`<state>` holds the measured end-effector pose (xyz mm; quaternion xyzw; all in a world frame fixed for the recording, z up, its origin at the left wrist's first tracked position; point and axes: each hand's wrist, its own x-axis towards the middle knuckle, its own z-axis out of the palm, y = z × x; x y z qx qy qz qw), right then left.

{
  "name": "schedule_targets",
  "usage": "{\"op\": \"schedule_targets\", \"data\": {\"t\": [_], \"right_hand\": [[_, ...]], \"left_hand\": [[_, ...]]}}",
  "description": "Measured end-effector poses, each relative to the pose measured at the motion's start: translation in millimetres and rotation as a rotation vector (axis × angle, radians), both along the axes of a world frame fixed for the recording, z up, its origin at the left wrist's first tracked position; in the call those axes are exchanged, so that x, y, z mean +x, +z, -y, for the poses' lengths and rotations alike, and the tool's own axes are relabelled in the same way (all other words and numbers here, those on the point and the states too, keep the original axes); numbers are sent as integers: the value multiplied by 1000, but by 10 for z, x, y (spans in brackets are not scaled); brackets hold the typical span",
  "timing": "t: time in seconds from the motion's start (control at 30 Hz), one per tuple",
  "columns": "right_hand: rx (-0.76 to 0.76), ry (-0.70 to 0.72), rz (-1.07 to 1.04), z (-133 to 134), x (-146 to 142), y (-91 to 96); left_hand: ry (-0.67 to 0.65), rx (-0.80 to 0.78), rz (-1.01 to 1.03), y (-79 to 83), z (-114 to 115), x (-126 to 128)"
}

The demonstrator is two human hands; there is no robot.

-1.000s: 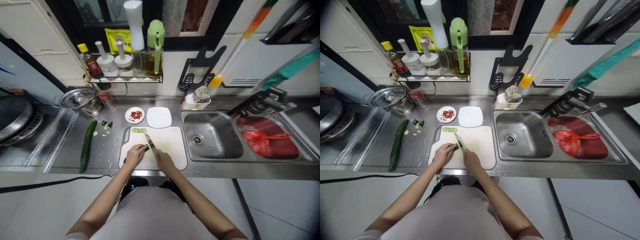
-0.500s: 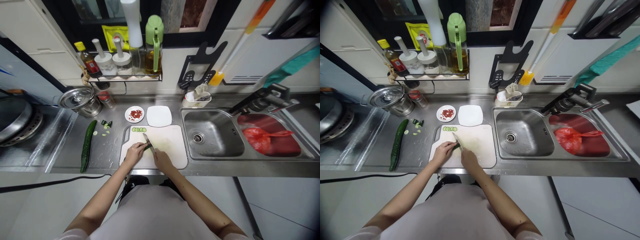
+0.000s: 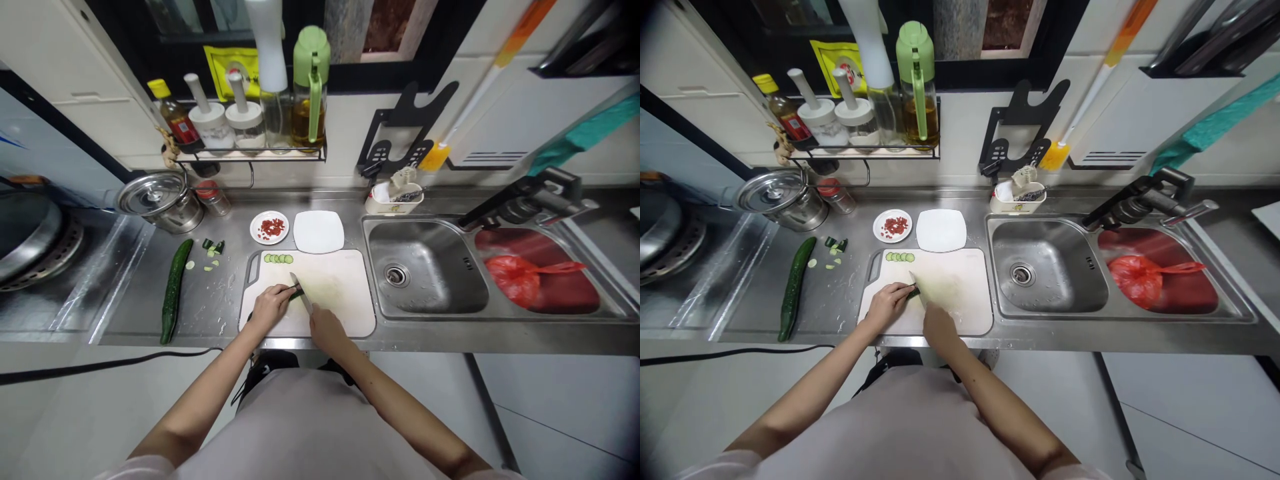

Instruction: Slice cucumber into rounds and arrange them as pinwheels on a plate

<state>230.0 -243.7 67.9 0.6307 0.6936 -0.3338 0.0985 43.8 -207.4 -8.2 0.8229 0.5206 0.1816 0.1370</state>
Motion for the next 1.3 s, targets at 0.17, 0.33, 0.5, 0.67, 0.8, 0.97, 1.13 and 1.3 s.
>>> {"op": "schedule_targets", "data": {"t": [0.17,0.33,0.5,0.67,0.8,0.97,1.13,1.3], "right_hand": [[-3,32,40,51,32,-13],[-2,30,36,-43,-14,-69],[22,27,17,-116,-48,-147],[2,35,33,-123,-46,-148],[11,31,4,-166,-74,-145],[1,19,12,-149,-83,-190],[7,14,8,-151,-94,-217],[11,6,10,-157,-102,-216]], "left_hand": [[3,-36,5,12,-24,-3],[-12,-42,12,17,-45,-3],[-14,-47,21,22,-52,-12],[-18,-55,42,5,-60,-21],[-15,-52,42,6,-65,-23],[-19,-46,39,13,-73,-23],[-21,-34,60,7,-74,-24],[-19,-29,43,21,-70,-23]]}}
